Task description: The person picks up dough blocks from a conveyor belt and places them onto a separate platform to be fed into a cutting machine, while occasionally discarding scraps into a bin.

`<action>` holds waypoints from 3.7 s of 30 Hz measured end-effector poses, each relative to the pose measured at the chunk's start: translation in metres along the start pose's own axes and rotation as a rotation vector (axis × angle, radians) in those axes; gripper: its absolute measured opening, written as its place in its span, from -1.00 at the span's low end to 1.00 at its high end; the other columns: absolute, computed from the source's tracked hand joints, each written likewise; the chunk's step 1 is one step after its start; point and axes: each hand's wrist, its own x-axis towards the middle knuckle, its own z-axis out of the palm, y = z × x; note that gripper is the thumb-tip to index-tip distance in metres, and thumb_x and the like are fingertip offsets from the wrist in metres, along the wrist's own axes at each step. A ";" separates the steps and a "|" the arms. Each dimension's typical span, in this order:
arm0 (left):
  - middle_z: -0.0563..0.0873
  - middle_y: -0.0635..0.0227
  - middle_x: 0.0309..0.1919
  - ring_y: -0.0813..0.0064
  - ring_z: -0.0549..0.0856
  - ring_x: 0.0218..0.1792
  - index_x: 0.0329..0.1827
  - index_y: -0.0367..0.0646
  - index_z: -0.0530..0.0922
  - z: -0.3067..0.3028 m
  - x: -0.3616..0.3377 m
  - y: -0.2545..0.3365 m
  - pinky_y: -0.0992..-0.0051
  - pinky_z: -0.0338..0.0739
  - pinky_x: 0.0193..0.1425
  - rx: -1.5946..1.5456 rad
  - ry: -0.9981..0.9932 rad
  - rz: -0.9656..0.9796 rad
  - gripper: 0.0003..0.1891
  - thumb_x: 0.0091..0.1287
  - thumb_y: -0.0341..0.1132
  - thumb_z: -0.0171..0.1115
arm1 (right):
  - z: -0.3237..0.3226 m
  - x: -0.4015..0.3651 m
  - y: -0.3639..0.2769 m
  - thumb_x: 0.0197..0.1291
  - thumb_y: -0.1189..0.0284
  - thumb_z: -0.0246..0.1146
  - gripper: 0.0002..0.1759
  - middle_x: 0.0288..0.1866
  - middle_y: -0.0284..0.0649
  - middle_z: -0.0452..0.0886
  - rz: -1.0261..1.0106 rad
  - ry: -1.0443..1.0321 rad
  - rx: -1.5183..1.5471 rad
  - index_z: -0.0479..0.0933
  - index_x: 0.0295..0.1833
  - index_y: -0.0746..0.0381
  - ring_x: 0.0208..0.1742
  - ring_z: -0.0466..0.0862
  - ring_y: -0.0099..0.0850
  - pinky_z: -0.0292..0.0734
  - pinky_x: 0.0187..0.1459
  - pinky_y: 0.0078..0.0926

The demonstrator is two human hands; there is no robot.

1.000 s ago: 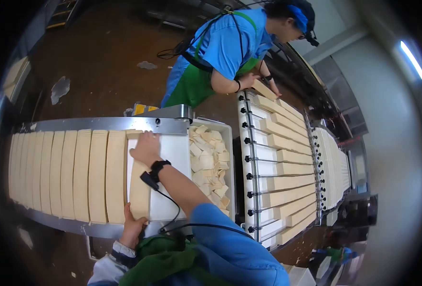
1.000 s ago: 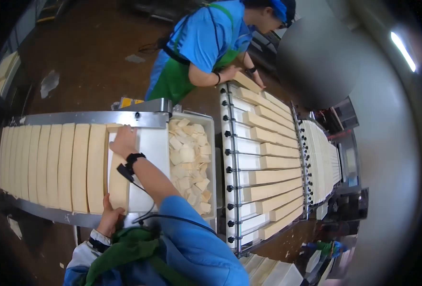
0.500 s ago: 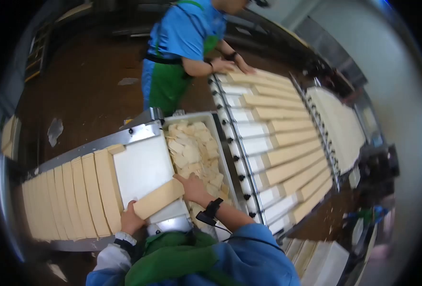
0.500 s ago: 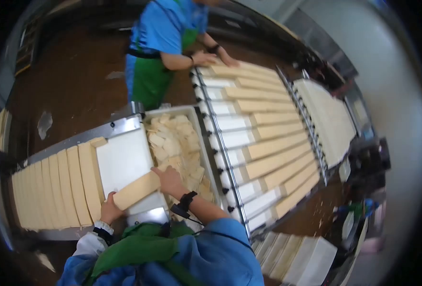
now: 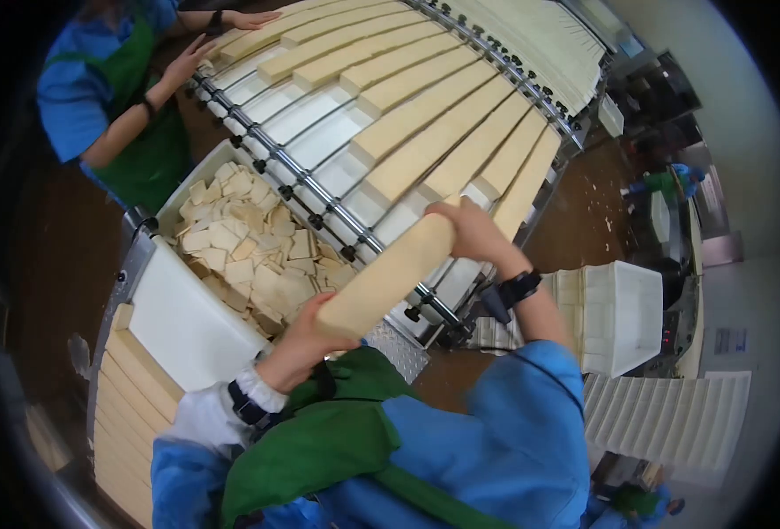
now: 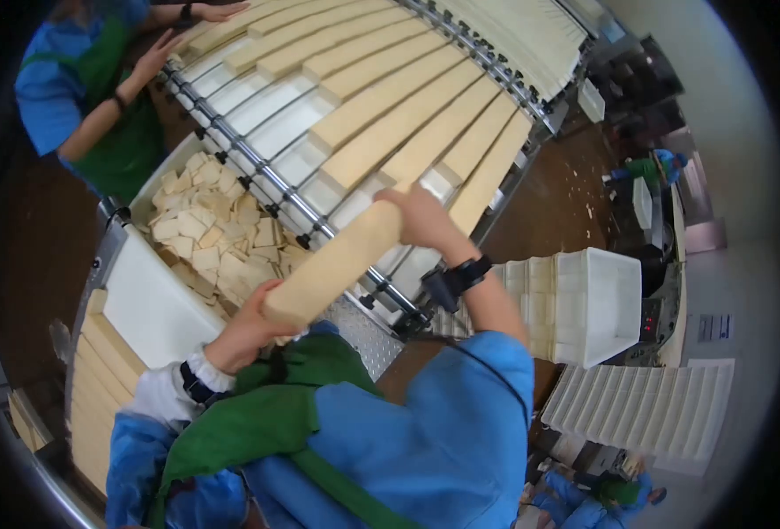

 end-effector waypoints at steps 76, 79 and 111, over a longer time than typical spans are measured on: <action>0.62 0.27 0.06 0.41 0.61 0.09 0.30 -0.26 0.48 -0.070 0.003 -0.071 0.46 0.54 0.24 0.106 0.706 0.167 -0.56 0.36 -0.49 0.29 | 0.120 -0.052 -0.001 0.49 0.29 0.10 -0.32 0.73 -0.17 0.15 -0.082 0.064 -0.192 0.17 0.67 0.09 0.71 0.12 -0.08 -0.09 0.65 0.14; 0.61 0.28 0.02 0.42 0.60 0.07 0.25 -0.24 0.51 -0.092 -0.025 -0.086 0.45 0.56 0.20 0.128 0.838 0.205 -0.60 0.34 -0.50 0.30 | 0.109 -0.043 -0.025 0.40 0.24 0.23 -0.18 0.73 0.03 0.07 -0.082 0.003 -0.218 0.12 0.67 0.23 0.72 0.07 0.02 -0.12 0.63 0.21; 0.68 0.29 -0.19 0.56 0.60 -0.44 0.71 0.10 0.02 -0.222 -0.227 -0.238 0.50 0.51 -0.39 -0.721 1.077 0.151 0.00 0.23 -0.60 0.33 | 0.382 0.207 -0.643 0.29 0.21 0.18 -0.31 0.46 0.08 0.39 -0.877 -0.053 -0.025 0.35 0.41 0.45 0.56 0.25 -0.07 -0.05 0.61 0.01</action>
